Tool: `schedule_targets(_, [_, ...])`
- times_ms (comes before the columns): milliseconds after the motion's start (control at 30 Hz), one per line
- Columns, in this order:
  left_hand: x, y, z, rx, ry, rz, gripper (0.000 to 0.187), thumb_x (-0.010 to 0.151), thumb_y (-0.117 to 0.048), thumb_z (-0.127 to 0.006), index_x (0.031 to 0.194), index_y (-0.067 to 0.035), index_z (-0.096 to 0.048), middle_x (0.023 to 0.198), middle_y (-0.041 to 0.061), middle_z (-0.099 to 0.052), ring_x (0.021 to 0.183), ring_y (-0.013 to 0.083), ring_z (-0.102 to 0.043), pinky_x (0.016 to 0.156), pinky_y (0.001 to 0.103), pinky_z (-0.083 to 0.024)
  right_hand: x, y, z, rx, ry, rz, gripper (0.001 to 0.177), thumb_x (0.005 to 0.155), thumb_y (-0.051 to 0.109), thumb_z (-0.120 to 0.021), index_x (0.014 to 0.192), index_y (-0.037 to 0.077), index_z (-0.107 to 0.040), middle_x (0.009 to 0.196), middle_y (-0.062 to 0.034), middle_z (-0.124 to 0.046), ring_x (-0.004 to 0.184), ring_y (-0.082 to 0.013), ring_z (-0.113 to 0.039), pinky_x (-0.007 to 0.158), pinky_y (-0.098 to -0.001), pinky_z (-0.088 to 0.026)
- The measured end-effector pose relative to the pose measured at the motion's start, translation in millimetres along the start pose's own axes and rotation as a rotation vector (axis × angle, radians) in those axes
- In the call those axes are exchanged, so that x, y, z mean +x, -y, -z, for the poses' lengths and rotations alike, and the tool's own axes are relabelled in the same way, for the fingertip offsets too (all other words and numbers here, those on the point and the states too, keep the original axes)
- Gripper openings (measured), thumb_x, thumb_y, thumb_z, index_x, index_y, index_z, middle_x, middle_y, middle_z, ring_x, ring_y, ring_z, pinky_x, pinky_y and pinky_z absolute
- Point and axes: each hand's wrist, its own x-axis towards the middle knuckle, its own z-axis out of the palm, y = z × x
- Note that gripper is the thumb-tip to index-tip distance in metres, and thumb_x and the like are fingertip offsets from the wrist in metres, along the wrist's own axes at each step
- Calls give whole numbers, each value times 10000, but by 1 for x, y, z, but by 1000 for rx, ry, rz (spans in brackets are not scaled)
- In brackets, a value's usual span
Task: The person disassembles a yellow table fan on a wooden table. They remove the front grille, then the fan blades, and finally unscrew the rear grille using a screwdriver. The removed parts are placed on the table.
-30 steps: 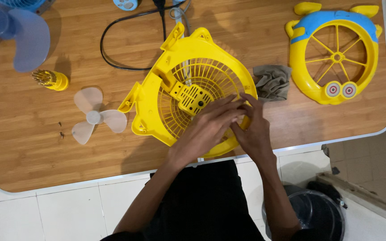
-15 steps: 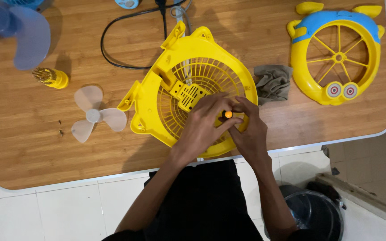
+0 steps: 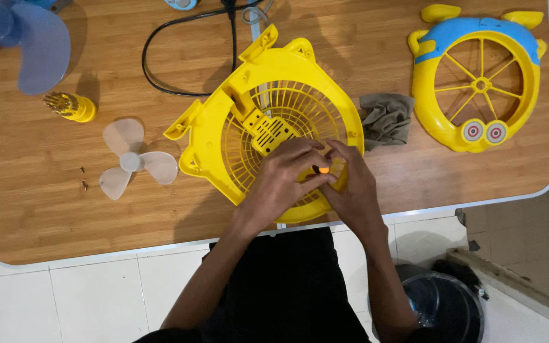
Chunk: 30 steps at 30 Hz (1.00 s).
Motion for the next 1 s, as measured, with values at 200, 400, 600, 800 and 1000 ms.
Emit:
schedule_targets(200, [1,-5,1,56,-32,-145,190,855,-169,-826,1034,-135,-771,1191,67,-734,1252,281,-645,1069,457,-526,-5,-4,0,105,-2,-37,687,896,42,-736,1503,80,-417,1397,-139,-631,1329,-294,-645,1066,-390,-530])
schedule_targets(400, [-5,-1,0,61,39,-192,300,918,-17,-708,1215,-45,-727,1310,103,-709,1380,327,-605,1138,463,-513,-3,-2,8,132,77,53,690,968,-4,-665,1582,73,-359,1578,-198,-511,1424,-340,-568,1158,-418,-477])
schedule_targets(600, [-3,-3,-3,19,-23,-124,201,906,-128,-778,1101,-95,-740,1158,43,-746,1294,279,-669,1092,441,-538,-2,-6,-4,3,-80,46,771,785,1,-815,1477,95,-488,1309,-151,-600,1229,-274,-645,1048,-387,-539])
schedule_targets(800, [-4,-6,-4,-9,-71,-40,269,885,-137,-783,1141,-65,-748,1193,124,-716,1237,320,-639,1036,458,-508,-10,-18,-12,129,-167,15,707,875,21,-811,1491,63,-466,1311,-114,-687,1262,-255,-695,1056,-373,-558])
schedule_targets(1000, [-8,1,-2,77,-46,-102,265,883,-85,-731,1146,-92,-769,1254,72,-750,1352,302,-633,1129,456,-504,-10,-14,-14,48,-113,133,648,898,-38,-755,1481,37,-480,1441,-194,-600,1324,-319,-643,1081,-389,-562])
